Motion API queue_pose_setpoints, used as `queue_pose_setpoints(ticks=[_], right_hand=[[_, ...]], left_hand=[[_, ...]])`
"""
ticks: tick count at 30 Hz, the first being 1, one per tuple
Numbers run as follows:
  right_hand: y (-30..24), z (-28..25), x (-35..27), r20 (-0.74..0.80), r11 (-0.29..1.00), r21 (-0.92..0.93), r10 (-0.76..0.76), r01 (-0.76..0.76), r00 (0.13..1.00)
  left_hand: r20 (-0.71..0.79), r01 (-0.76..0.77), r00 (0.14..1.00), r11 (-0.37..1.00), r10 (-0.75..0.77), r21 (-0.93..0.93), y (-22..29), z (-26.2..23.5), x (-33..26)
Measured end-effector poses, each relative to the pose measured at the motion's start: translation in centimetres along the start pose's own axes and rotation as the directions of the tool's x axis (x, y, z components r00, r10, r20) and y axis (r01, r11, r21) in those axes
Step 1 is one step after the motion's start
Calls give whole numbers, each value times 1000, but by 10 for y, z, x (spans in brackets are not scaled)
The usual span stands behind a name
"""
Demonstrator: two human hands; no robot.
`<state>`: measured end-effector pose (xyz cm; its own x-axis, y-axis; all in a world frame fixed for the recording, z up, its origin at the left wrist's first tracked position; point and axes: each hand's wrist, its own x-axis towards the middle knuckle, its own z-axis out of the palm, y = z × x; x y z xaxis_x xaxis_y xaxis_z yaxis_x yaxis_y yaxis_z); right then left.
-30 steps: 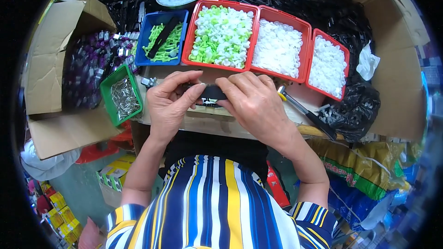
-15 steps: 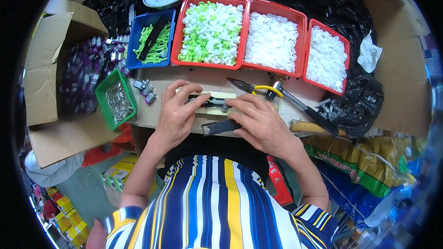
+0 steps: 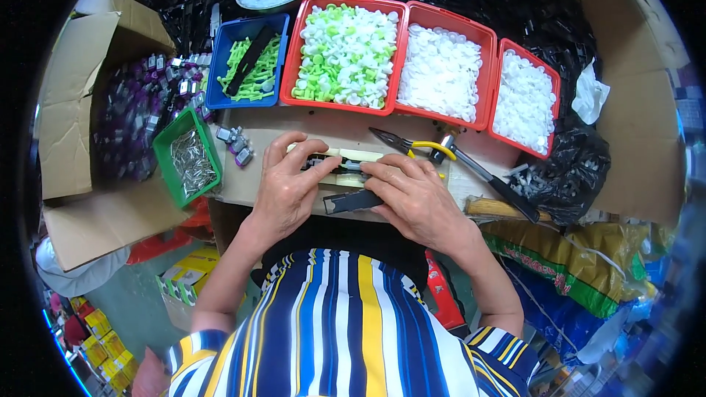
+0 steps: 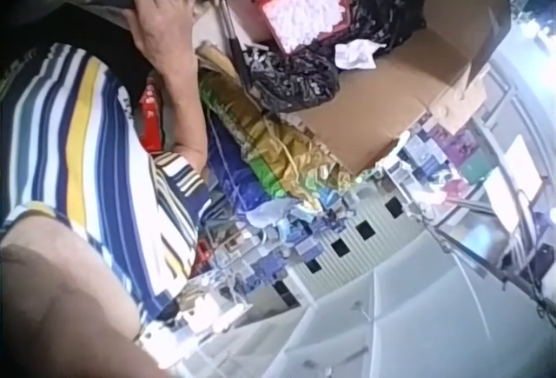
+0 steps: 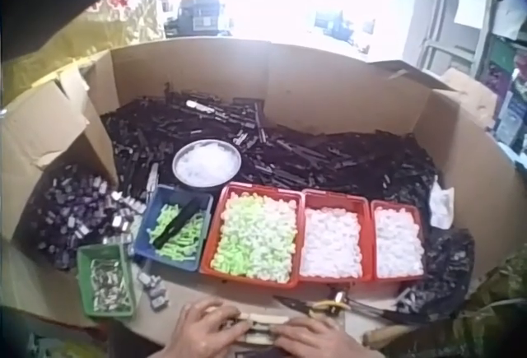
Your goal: Assembling small electronic or mechanical components at a factory workbench using tools.
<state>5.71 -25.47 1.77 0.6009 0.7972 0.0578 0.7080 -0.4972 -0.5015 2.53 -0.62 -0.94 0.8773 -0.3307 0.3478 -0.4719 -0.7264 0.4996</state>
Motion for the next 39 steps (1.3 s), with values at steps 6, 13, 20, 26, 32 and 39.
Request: queue_pose_setpoints(ticks=[6, 13, 20, 26, 32, 39], right_hand=[[-3, -9, 7, -147, 998, 60, 10, -1, 989], [-3, 6, 32, -227, 999, -32, 24, -32, 974], [-6, 12, 48, -175, 998, -62, 5, -16, 985], [-11, 15, 58, -127, 999, -51, 9, -16, 992], [-11, 16, 61, -99, 995, -90, 30, -39, 995], [-7, 19, 56, -130, 998, -24, 55, -58, 990]], left_hand=[[-163, 68, 984, 998, -66, 5, -8, -17, -4], [-288, 171, 945, 985, -157, 21, -17, -31, -16], [-308, 176, 938, 984, -159, 27, -16, -28, -20], [-310, 179, 936, 984, -168, 9, -19, -27, -23], [-301, 173, 939, 985, -167, -5, -20, -26, -25], [-210, -26, 977, 999, 32, 30, -2, -2, -17]])
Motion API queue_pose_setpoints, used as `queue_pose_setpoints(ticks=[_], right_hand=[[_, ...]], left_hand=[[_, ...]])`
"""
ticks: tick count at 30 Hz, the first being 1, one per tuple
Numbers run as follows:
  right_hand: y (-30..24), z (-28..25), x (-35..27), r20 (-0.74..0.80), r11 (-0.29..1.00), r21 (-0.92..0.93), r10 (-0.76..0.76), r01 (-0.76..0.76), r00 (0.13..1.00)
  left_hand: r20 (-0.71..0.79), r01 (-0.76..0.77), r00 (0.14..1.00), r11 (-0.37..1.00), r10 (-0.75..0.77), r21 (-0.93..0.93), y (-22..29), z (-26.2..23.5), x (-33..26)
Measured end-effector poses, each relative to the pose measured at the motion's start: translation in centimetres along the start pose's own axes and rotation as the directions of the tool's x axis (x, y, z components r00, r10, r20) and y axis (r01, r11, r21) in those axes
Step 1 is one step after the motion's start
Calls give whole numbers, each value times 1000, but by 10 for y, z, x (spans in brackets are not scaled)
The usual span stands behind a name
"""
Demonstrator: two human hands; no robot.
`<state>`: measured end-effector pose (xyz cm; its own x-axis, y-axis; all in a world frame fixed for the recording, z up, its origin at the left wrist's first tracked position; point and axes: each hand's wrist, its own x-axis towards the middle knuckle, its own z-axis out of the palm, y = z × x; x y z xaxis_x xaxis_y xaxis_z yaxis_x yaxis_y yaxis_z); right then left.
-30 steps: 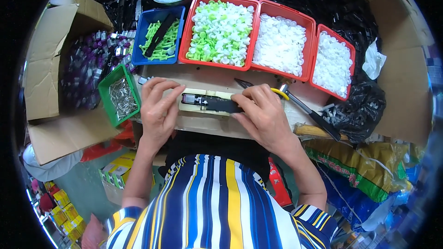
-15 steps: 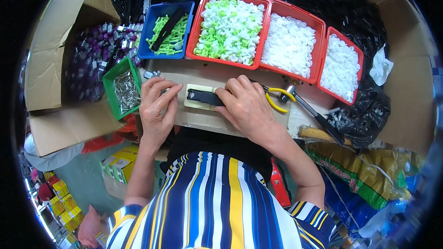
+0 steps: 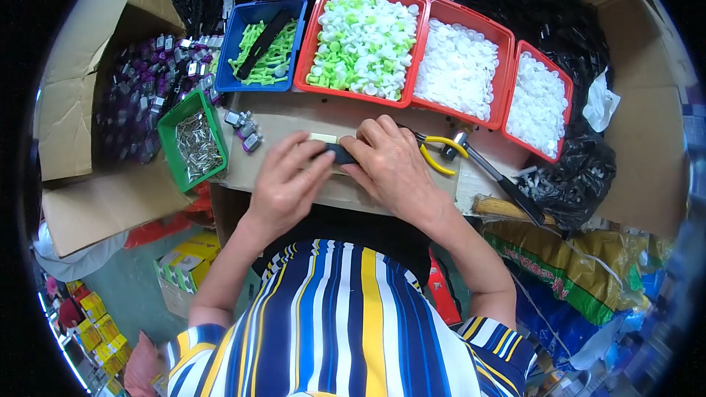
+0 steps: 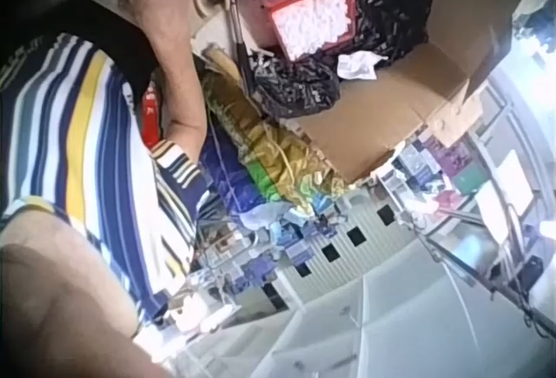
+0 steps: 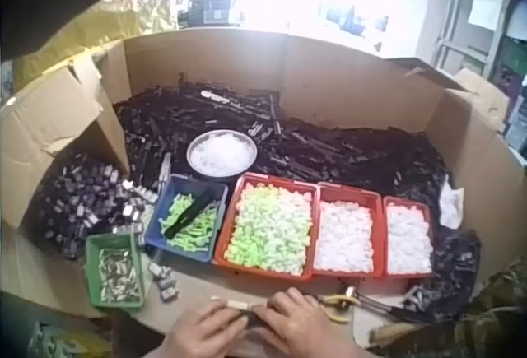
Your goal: Assembling small electronic or mechanical components at a factory workbench using tools.
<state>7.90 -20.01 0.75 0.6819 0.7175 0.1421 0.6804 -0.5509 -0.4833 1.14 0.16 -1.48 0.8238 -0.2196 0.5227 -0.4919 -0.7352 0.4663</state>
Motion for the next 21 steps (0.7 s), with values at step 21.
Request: queue_pose_setpoints(ticks=[21], right_hand=[[50, -77, -141, -283, 723, -480, 408, -496, 868]], left_hand=[[1, -254, 967, 963, 255, 93, -10, 26, -7]])
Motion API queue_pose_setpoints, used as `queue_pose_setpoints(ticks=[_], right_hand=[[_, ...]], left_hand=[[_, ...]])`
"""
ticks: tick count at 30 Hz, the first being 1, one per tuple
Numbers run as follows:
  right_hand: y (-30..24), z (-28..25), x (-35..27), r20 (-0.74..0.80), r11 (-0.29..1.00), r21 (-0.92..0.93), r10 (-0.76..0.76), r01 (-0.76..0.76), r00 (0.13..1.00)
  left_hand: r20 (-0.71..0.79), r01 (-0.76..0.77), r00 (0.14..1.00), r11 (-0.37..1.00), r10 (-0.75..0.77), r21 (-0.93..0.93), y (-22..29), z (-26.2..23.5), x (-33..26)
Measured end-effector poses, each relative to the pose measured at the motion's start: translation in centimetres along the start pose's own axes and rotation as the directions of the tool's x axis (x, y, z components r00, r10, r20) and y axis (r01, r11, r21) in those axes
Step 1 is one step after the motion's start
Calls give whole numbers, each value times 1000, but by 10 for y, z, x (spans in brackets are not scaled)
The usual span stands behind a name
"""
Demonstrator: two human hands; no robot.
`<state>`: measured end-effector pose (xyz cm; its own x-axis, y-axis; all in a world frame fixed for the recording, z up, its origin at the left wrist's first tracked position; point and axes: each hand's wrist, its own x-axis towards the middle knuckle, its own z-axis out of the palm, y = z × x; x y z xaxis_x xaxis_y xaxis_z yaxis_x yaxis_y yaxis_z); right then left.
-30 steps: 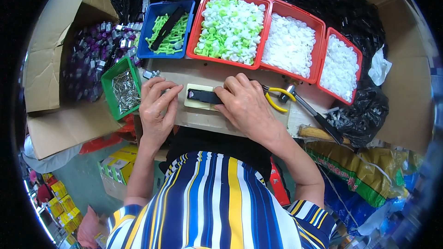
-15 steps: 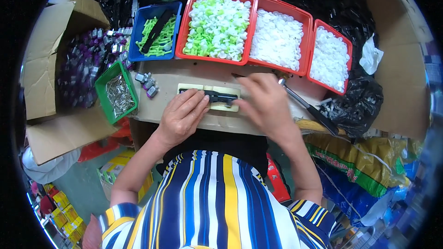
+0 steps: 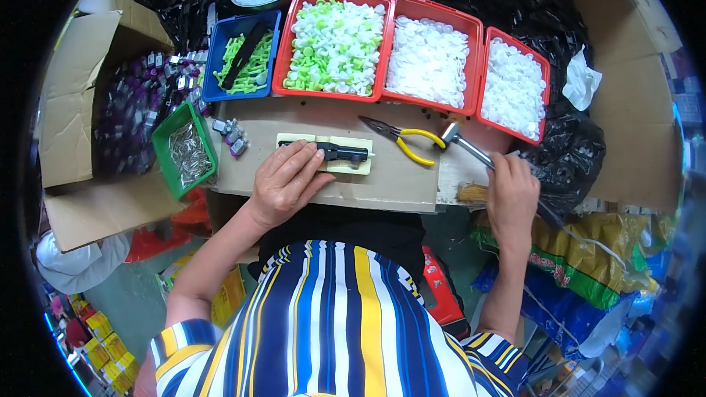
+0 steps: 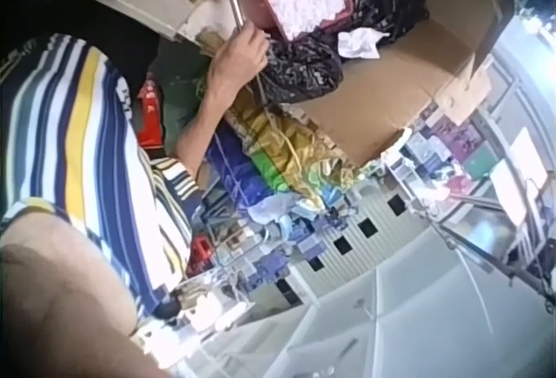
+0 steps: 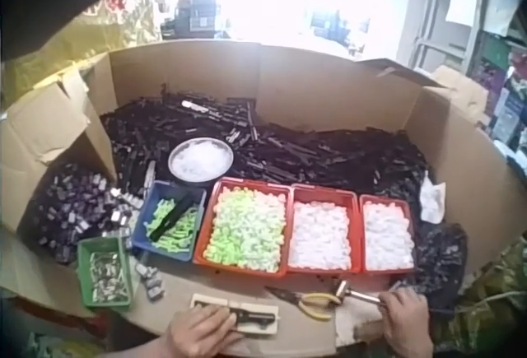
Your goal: Assembling small electronic or mechanical components at a factory workbench using tools.
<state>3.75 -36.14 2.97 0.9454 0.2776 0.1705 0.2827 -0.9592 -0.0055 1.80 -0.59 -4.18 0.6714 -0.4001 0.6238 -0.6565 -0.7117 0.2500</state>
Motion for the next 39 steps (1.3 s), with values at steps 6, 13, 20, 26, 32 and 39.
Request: queue_pose_setpoints(ticks=[6, 13, 20, 26, 32, 39], right_hand=[[-20, -25, -10, -16, 969, 245, 34, -29, 999], [-90, -22, 9, 14, 767, 629, -173, 126, 985], [-101, 0, 6, 124, 861, 486, -241, 153, 962], [-104, -23, 12, -109, 781, 578, -210, 234, 971], [-104, -1, 6, 153, 888, 425, -262, 176, 953], [-107, -3, 2, 176, 911, 375, -253, 173, 951]], left_hand=[[-35, -25, 999, 999, 27, 36, 0, 0, 3], [-55, -10, 998, 1000, 11, 15, -2, 5, -3], [-63, -24, 998, 1000, 24, 6, -1, 5, -2], [-52, -35, 998, 998, 38, 45, -2, 4, 0], [-29, -32, 999, 996, 34, 81, 4, 1, 3], [30, 71, 996, 976, -78, 205, 40, 4, 0]])
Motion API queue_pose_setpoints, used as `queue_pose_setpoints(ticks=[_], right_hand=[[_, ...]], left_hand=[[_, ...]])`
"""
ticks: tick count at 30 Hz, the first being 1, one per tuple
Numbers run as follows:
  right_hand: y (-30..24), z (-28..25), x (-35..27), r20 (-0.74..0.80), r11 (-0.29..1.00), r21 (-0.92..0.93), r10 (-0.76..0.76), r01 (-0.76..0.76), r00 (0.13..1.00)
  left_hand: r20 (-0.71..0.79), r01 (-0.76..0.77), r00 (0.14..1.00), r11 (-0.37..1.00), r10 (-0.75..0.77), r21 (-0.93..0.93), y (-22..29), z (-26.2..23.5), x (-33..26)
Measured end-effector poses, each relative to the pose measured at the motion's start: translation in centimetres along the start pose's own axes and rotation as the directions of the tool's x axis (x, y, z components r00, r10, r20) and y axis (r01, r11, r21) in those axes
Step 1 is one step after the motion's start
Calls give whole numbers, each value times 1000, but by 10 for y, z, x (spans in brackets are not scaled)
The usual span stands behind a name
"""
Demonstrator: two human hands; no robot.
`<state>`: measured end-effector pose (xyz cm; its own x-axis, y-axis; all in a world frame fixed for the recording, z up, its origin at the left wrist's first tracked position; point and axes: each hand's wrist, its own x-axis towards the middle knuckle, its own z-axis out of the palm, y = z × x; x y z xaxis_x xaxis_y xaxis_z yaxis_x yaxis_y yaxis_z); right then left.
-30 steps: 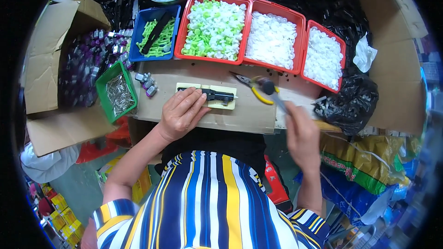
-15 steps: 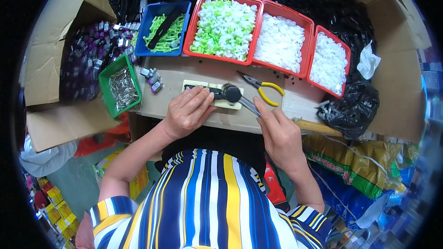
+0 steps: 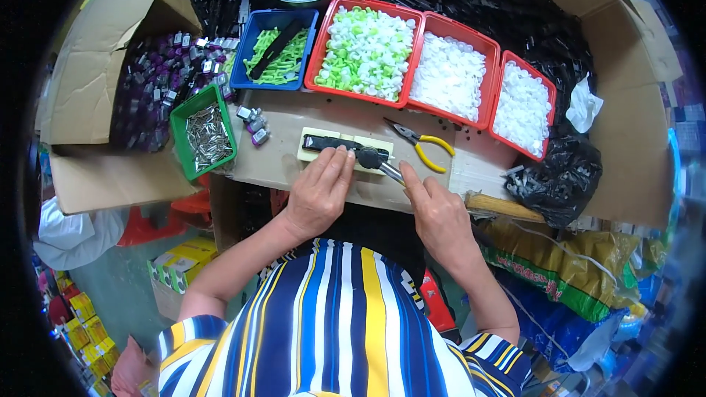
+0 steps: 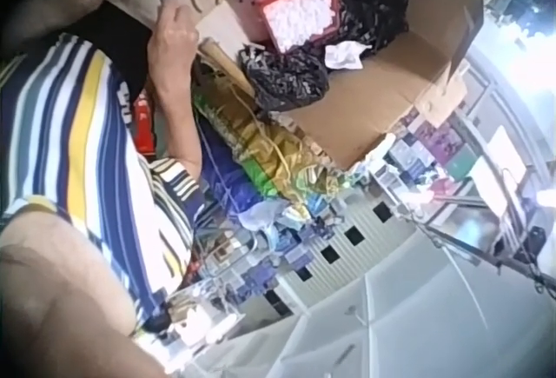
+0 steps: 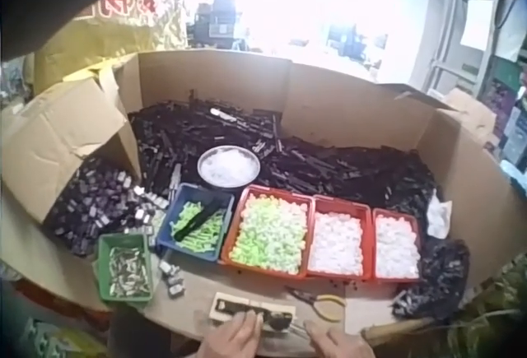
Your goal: Assembling small electronic or mechanical components at a factory workbench using tools.
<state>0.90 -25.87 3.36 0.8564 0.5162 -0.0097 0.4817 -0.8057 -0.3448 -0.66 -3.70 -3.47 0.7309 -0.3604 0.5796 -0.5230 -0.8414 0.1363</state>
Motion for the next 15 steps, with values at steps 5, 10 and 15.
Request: queue_pose_setpoints(ticks=[5, 10, 15], right_hand=[[2, -10, 7, -36, 997, 17, -68, 69, 997], [-22, -30, 32, -452, 920, 196, -221, 338, 864], [-16, -3, 54, -75, 969, 9, -244, 245, 967]], left_hand=[[-3, 11, 1000, 997, -11, 70, 4, 5, -4], [-21, -17, 1000, 999, 18, 49, 0, 5, -4], [-26, -50, 998, 997, 52, 62, -3, 8, -6]])
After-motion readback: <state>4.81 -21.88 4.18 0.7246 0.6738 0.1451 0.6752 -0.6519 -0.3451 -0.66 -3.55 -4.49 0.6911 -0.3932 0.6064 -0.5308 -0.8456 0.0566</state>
